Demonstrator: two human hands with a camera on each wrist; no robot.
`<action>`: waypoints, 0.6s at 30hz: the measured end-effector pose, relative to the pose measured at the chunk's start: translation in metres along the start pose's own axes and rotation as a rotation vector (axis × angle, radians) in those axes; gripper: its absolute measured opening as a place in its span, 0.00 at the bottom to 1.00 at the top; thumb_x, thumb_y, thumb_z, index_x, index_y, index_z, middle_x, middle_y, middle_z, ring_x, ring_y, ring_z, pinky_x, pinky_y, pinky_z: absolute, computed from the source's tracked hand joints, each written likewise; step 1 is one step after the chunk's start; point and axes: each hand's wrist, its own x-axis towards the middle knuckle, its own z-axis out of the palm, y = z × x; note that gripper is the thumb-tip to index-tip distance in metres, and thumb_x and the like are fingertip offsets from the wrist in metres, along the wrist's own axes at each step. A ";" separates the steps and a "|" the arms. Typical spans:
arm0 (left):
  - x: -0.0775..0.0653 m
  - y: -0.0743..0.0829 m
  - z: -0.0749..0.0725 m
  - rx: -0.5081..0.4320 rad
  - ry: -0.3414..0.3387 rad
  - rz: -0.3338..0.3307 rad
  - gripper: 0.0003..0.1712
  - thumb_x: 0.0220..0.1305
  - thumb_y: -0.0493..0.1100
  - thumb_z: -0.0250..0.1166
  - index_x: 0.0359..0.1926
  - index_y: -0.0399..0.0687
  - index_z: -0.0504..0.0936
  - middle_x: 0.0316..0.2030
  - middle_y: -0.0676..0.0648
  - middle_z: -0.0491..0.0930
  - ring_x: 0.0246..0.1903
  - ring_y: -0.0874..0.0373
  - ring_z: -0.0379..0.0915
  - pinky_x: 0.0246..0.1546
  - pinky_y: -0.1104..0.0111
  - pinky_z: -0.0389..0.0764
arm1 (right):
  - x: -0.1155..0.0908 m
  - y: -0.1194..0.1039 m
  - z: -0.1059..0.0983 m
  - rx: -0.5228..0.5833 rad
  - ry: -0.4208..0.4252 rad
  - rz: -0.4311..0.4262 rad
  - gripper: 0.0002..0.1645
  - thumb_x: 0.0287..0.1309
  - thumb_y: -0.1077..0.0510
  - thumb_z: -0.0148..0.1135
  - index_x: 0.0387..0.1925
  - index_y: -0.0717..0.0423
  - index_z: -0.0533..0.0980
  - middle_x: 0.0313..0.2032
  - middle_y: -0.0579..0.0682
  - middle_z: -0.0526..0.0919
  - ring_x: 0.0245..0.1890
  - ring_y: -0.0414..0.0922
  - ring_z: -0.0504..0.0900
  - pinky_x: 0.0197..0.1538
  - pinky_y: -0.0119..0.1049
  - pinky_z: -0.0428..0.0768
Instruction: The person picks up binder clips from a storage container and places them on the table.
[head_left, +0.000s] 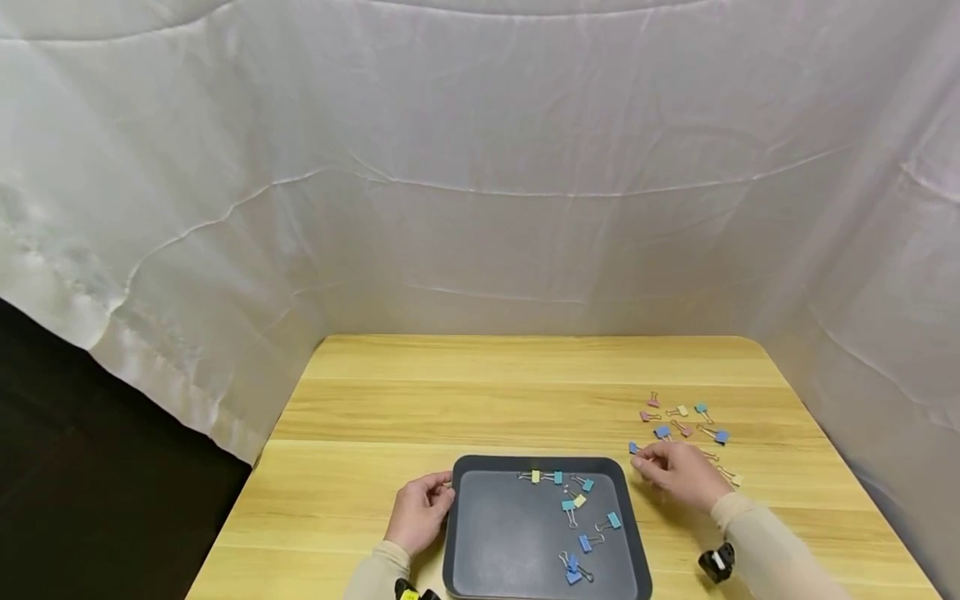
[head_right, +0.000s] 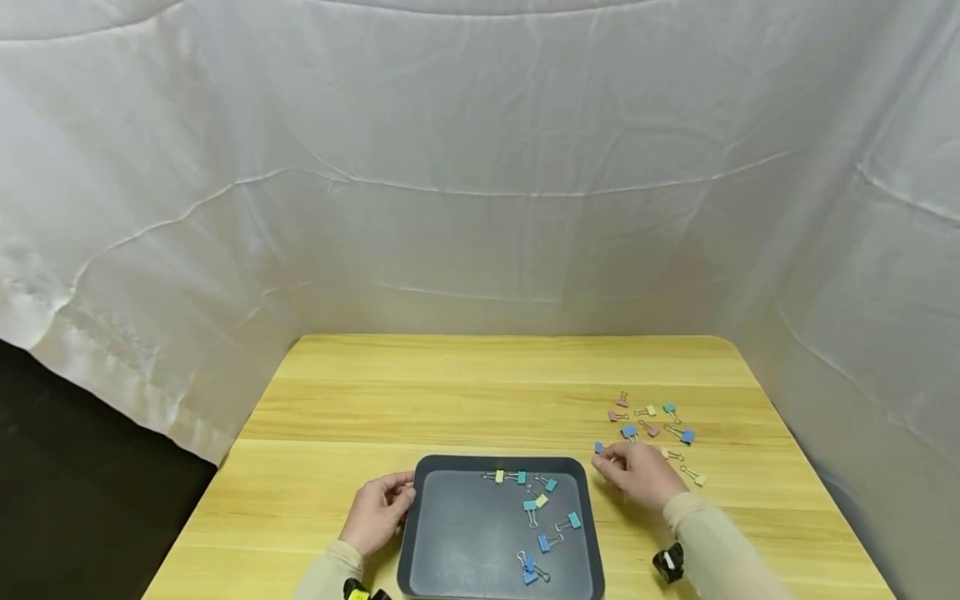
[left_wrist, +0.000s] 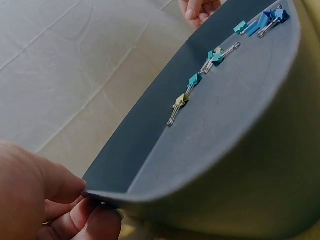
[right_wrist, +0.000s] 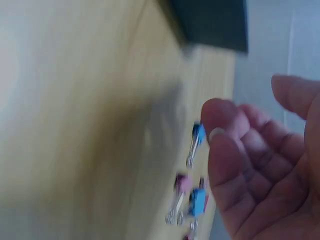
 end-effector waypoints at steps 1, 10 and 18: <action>0.000 0.000 0.000 0.004 0.004 0.000 0.14 0.62 0.34 0.62 0.48 0.31 0.81 0.28 0.51 0.78 0.24 0.65 0.72 0.25 0.73 0.75 | -0.003 -0.003 0.002 0.037 -0.002 0.018 0.20 0.64 0.45 0.58 0.40 0.59 0.81 0.23 0.46 0.80 0.20 0.39 0.76 0.25 0.33 0.76; -0.001 0.003 -0.001 0.012 0.020 0.012 0.14 0.61 0.34 0.63 0.47 0.32 0.82 0.27 0.51 0.77 0.24 0.65 0.71 0.25 0.74 0.74 | -0.021 -0.020 0.029 0.234 -0.011 0.113 0.20 0.62 0.49 0.62 0.40 0.65 0.79 0.20 0.48 0.81 0.17 0.45 0.79 0.20 0.35 0.78; -0.002 0.004 -0.001 0.009 0.018 0.001 0.14 0.61 0.33 0.63 0.47 0.31 0.81 0.27 0.51 0.77 0.24 0.65 0.70 0.25 0.74 0.74 | -0.026 -0.024 0.046 0.274 0.088 0.248 0.15 0.60 0.54 0.64 0.39 0.64 0.80 0.18 0.48 0.79 0.17 0.44 0.77 0.20 0.35 0.78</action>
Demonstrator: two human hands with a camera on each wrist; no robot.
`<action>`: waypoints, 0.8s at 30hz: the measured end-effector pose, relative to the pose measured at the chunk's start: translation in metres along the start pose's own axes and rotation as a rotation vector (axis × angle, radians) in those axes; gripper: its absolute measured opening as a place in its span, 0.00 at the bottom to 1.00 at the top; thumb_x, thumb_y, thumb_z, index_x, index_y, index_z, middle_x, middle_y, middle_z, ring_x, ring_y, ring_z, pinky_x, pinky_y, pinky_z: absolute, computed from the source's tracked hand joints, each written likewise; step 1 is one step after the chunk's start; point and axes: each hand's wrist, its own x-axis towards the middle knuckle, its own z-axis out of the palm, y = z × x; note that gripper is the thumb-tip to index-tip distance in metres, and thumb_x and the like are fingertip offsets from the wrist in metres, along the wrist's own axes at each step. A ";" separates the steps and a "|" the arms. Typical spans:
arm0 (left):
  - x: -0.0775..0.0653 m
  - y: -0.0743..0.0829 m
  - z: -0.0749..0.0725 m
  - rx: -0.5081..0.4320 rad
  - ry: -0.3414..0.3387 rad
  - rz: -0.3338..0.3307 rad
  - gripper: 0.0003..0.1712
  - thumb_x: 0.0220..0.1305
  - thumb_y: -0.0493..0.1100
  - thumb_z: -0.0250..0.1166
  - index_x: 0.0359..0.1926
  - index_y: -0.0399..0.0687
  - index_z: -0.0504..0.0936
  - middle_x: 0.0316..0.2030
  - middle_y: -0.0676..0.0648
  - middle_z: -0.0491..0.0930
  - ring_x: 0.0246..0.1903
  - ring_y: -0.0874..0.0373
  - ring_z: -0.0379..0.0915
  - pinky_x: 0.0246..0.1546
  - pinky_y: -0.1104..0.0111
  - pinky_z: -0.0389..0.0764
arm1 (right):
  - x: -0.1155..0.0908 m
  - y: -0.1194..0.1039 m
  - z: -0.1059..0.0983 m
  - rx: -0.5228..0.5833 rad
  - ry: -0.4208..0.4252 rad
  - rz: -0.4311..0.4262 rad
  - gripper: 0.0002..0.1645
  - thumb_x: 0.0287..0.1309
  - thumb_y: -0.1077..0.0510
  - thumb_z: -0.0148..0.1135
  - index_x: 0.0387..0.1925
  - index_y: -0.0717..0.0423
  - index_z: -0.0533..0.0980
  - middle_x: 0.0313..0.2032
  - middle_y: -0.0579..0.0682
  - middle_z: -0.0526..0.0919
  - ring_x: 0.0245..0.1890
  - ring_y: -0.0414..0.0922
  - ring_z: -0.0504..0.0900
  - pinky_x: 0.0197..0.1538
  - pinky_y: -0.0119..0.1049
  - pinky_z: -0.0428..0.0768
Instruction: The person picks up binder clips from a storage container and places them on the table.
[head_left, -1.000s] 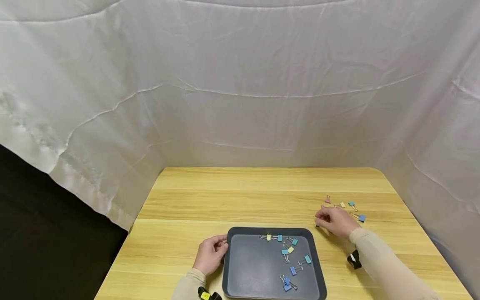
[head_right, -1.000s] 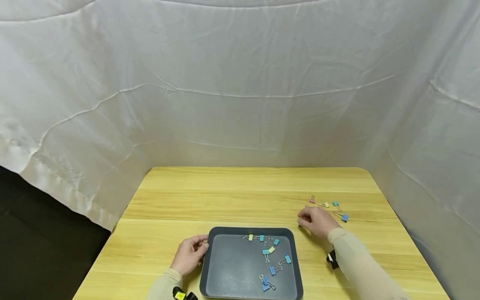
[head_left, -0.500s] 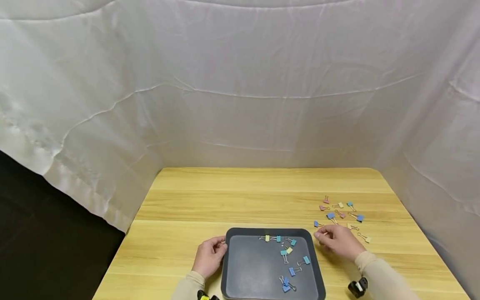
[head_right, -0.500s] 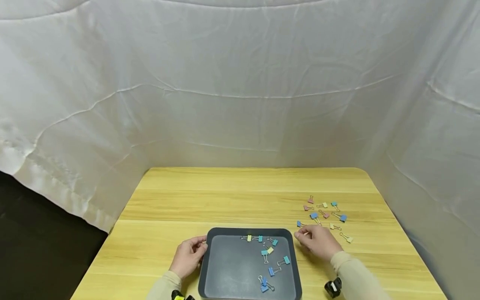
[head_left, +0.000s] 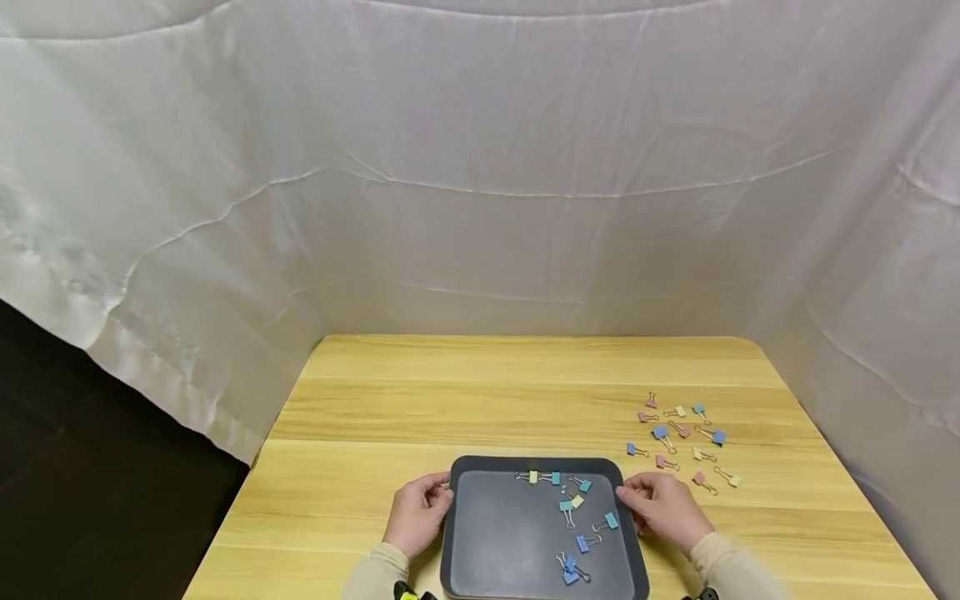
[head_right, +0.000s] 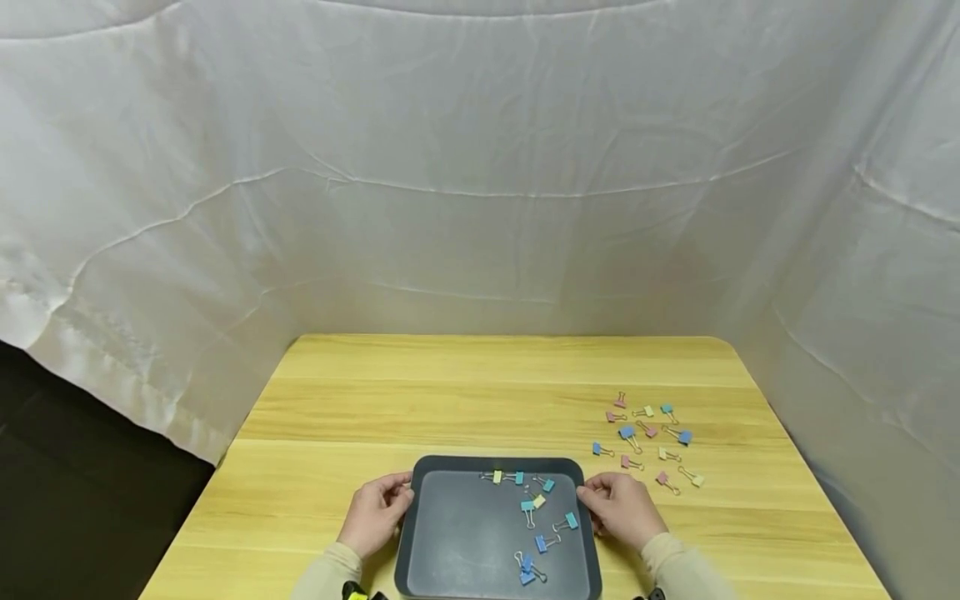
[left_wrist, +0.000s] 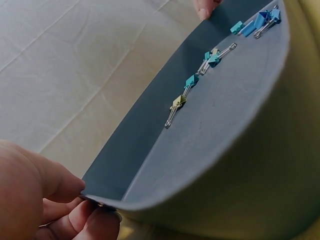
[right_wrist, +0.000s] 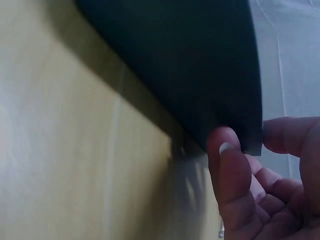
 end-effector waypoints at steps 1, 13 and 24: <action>0.000 0.000 0.000 0.002 0.001 0.000 0.14 0.61 0.33 0.63 0.47 0.30 0.81 0.27 0.51 0.77 0.24 0.65 0.70 0.25 0.74 0.74 | 0.000 0.000 0.001 0.005 0.010 0.013 0.15 0.60 0.54 0.64 0.38 0.64 0.80 0.18 0.48 0.79 0.17 0.44 0.77 0.20 0.35 0.78; 0.000 0.000 0.000 0.002 -0.012 -0.016 0.14 0.61 0.33 0.63 0.48 0.31 0.81 0.27 0.50 0.77 0.24 0.64 0.71 0.24 0.74 0.74 | -0.002 0.000 0.006 0.048 0.069 0.096 0.11 0.56 0.58 0.66 0.36 0.65 0.80 0.20 0.50 0.80 0.19 0.44 0.77 0.22 0.35 0.78; 0.003 0.002 -0.002 0.002 -0.025 -0.007 0.13 0.61 0.33 0.63 0.47 0.32 0.81 0.27 0.50 0.77 0.22 0.64 0.70 0.21 0.73 0.73 | 0.003 -0.002 0.005 0.122 0.083 0.119 0.13 0.53 0.62 0.67 0.39 0.68 0.78 0.25 0.52 0.81 0.23 0.46 0.79 0.26 0.37 0.81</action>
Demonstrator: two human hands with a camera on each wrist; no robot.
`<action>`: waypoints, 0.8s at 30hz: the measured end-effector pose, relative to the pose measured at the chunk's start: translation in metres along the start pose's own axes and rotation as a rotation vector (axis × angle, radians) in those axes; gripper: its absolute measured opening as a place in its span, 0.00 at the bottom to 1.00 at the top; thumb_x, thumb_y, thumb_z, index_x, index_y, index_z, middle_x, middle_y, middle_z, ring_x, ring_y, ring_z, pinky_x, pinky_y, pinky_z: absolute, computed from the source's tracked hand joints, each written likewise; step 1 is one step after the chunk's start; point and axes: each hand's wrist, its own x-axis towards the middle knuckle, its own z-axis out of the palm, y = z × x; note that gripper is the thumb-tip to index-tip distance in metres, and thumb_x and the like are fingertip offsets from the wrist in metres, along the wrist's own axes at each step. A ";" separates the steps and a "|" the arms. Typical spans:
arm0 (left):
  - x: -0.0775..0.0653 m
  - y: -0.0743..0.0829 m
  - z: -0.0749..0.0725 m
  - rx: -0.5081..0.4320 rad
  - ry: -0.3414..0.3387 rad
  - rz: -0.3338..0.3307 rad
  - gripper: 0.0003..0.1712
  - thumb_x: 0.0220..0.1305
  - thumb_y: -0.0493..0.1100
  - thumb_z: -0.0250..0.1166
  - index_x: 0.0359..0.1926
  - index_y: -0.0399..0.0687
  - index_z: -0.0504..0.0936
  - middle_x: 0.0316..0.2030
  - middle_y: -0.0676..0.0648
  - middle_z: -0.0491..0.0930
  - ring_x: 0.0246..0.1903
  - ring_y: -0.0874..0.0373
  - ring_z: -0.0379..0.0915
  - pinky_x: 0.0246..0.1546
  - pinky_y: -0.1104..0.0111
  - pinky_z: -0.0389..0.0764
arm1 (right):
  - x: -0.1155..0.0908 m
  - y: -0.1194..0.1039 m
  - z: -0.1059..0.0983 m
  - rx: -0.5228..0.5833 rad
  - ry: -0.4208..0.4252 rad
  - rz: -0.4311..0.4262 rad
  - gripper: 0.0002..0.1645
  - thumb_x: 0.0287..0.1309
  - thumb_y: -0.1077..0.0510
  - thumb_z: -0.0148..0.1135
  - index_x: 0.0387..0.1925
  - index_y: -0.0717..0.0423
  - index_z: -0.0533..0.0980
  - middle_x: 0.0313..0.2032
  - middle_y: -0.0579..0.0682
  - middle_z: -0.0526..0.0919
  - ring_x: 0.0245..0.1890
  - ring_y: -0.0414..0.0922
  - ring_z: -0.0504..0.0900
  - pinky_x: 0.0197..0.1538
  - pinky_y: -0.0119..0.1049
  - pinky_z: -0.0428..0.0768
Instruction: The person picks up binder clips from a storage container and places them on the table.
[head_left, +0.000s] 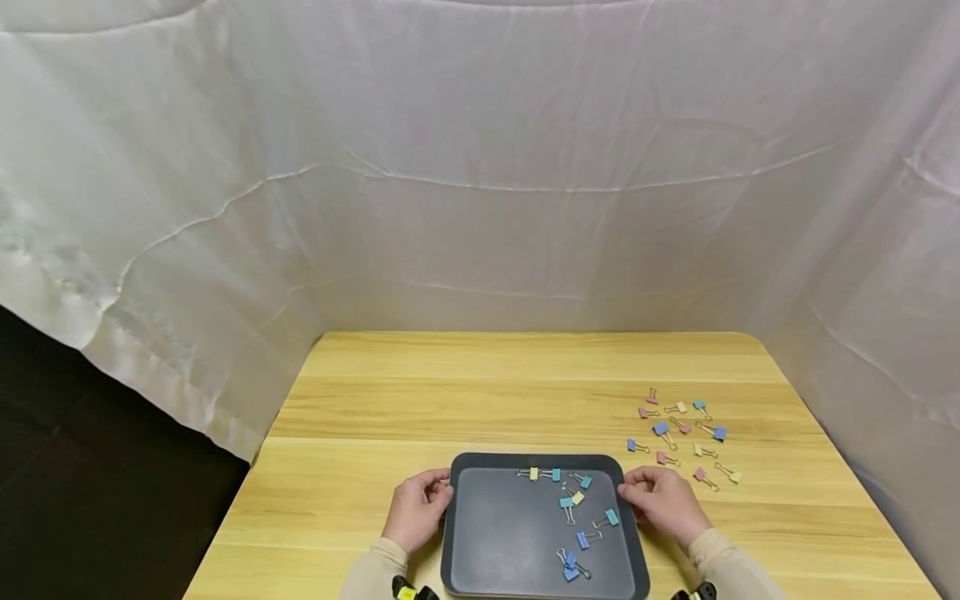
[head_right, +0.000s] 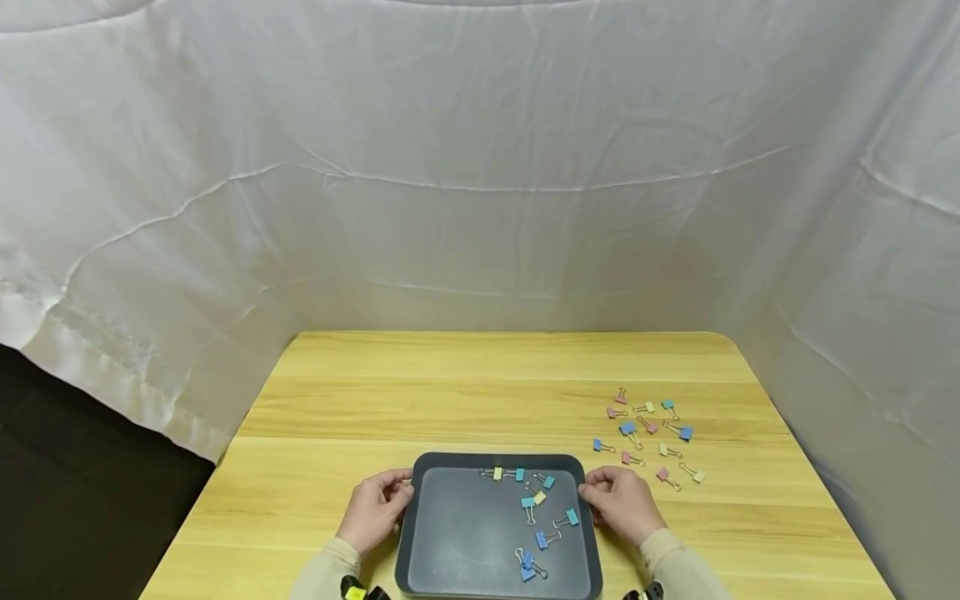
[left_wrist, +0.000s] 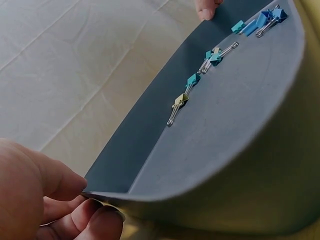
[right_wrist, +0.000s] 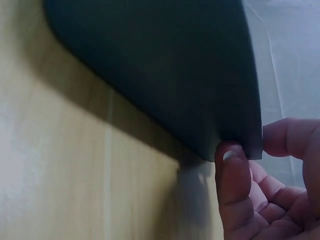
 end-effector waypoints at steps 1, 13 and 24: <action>0.000 0.000 0.000 -0.001 -0.001 0.003 0.13 0.61 0.33 0.63 0.47 0.31 0.81 0.27 0.50 0.77 0.22 0.64 0.70 0.21 0.73 0.74 | 0.001 0.000 0.000 0.005 0.000 0.000 0.14 0.54 0.62 0.66 0.39 0.68 0.78 0.25 0.52 0.81 0.23 0.46 0.79 0.26 0.37 0.81; 0.015 0.012 -0.013 0.113 0.030 0.104 0.13 0.60 0.34 0.63 0.46 0.34 0.83 0.24 0.54 0.76 0.20 0.67 0.69 0.23 0.73 0.73 | 0.004 -0.002 0.000 0.020 0.003 -0.010 0.12 0.59 0.59 0.63 0.40 0.67 0.78 0.25 0.53 0.81 0.22 0.46 0.78 0.26 0.37 0.80; 0.035 0.042 -0.003 0.197 -0.133 0.262 0.16 0.61 0.37 0.66 0.49 0.35 0.82 0.25 0.57 0.76 0.25 0.66 0.70 0.28 0.72 0.75 | 0.011 0.000 -0.002 -0.038 0.023 -0.057 0.12 0.59 0.58 0.64 0.40 0.64 0.79 0.25 0.51 0.82 0.23 0.45 0.79 0.27 0.36 0.80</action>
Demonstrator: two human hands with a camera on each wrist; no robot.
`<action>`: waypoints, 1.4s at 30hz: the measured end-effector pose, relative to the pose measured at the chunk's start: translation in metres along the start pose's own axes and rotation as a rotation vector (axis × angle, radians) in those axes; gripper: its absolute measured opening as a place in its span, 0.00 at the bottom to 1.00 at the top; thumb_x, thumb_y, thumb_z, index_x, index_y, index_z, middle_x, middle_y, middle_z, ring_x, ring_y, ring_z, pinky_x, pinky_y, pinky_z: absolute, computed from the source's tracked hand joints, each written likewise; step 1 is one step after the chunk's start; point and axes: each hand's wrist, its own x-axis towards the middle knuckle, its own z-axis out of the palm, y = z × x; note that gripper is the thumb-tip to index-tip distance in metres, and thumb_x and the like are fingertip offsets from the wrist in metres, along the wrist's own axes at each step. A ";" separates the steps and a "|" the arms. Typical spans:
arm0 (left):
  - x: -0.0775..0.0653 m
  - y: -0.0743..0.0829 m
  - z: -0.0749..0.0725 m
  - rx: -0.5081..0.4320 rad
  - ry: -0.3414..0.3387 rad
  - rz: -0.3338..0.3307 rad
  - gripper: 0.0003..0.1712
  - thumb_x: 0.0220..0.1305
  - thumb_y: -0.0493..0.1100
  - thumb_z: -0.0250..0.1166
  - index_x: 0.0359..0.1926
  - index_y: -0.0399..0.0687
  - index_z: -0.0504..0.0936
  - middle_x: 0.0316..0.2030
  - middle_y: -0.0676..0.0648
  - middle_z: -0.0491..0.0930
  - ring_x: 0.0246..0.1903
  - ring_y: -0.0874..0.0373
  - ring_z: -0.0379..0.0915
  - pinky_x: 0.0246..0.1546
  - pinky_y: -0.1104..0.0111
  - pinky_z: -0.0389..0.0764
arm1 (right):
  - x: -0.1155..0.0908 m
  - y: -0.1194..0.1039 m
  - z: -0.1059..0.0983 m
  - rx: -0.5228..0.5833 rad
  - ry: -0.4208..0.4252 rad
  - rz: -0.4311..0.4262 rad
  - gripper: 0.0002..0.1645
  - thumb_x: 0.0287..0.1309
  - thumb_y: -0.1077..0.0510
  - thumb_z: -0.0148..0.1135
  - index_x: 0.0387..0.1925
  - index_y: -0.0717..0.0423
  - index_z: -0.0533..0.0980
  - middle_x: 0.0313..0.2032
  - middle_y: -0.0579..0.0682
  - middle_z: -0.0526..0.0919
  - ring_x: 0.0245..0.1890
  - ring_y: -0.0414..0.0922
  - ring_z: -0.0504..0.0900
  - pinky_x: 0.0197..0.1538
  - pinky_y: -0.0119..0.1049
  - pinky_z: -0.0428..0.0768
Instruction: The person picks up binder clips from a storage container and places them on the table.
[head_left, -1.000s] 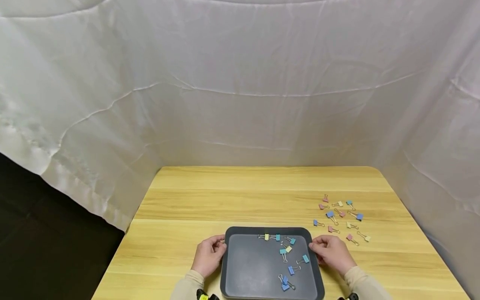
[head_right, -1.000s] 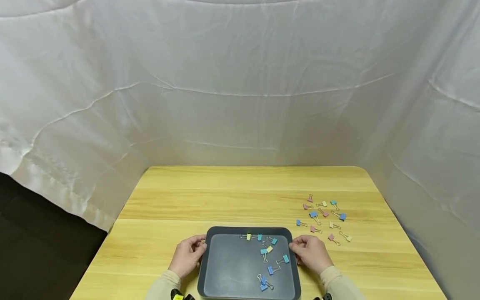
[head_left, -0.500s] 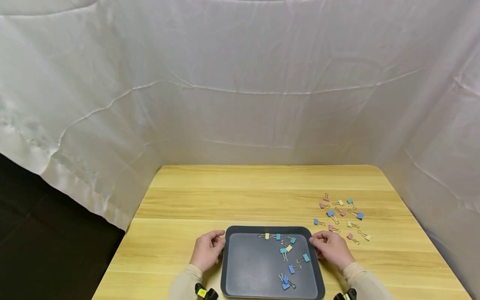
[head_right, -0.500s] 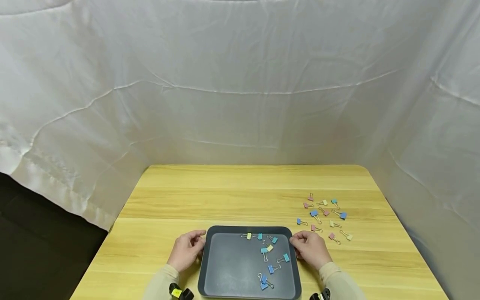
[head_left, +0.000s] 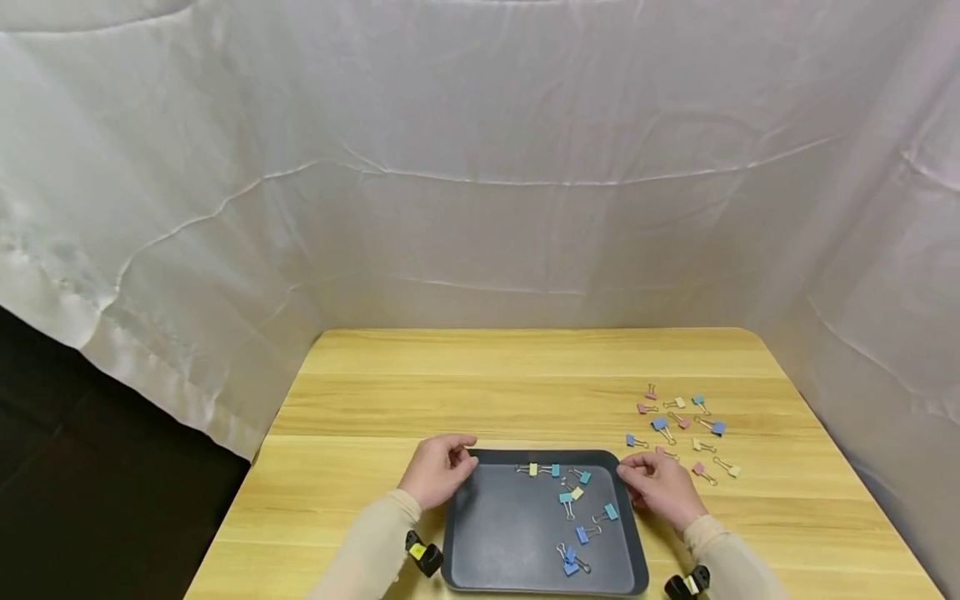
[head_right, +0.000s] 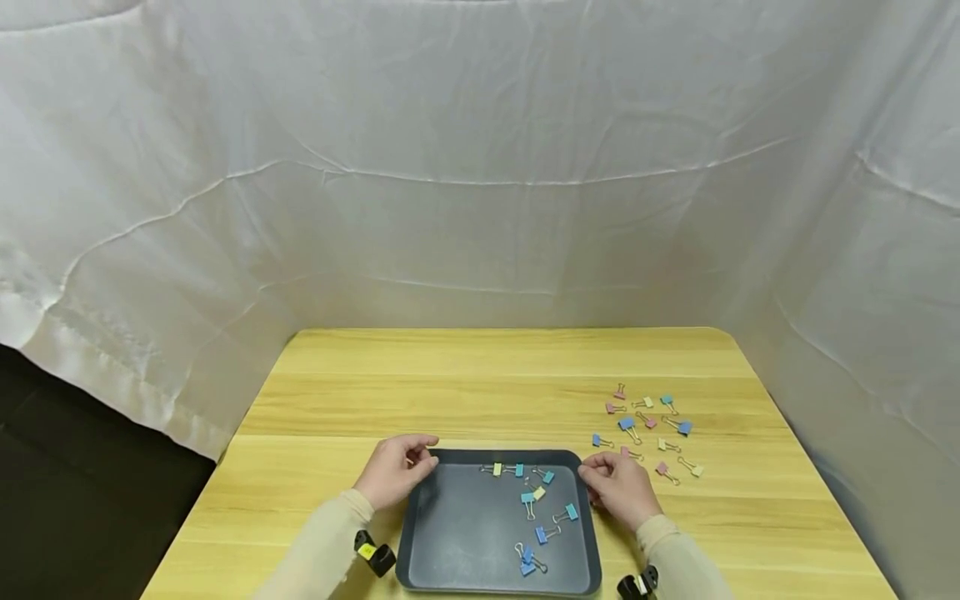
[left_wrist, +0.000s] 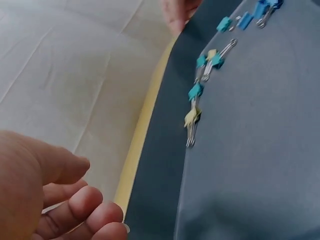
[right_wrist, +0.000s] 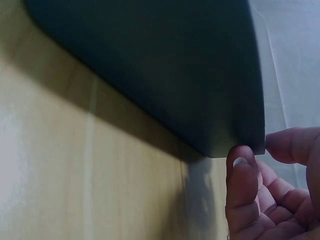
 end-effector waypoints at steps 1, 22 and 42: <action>0.002 0.002 0.003 0.003 -0.026 0.003 0.16 0.61 0.37 0.66 0.49 0.36 0.82 0.25 0.57 0.76 0.25 0.66 0.70 0.28 0.72 0.75 | 0.000 0.000 0.000 -0.001 0.000 -0.005 0.11 0.59 0.59 0.64 0.40 0.64 0.79 0.25 0.51 0.82 0.23 0.45 0.79 0.27 0.36 0.80; 0.028 0.054 0.071 0.264 -0.531 0.392 0.17 0.56 0.46 0.71 0.46 0.46 0.85 0.27 0.60 0.76 0.24 0.75 0.66 0.31 0.84 0.69 | 0.001 -0.001 0.001 -0.040 0.010 -0.039 0.10 0.57 0.59 0.65 0.38 0.63 0.79 0.26 0.51 0.83 0.22 0.44 0.79 0.26 0.35 0.79; 0.022 0.075 0.113 0.556 -0.823 0.592 0.09 0.51 0.53 0.75 0.34 0.63 0.86 0.24 0.68 0.75 0.24 0.80 0.65 0.29 0.87 0.66 | 0.001 -0.003 0.001 -0.028 0.016 -0.037 0.11 0.57 0.59 0.66 0.38 0.64 0.80 0.26 0.52 0.82 0.22 0.43 0.78 0.26 0.34 0.79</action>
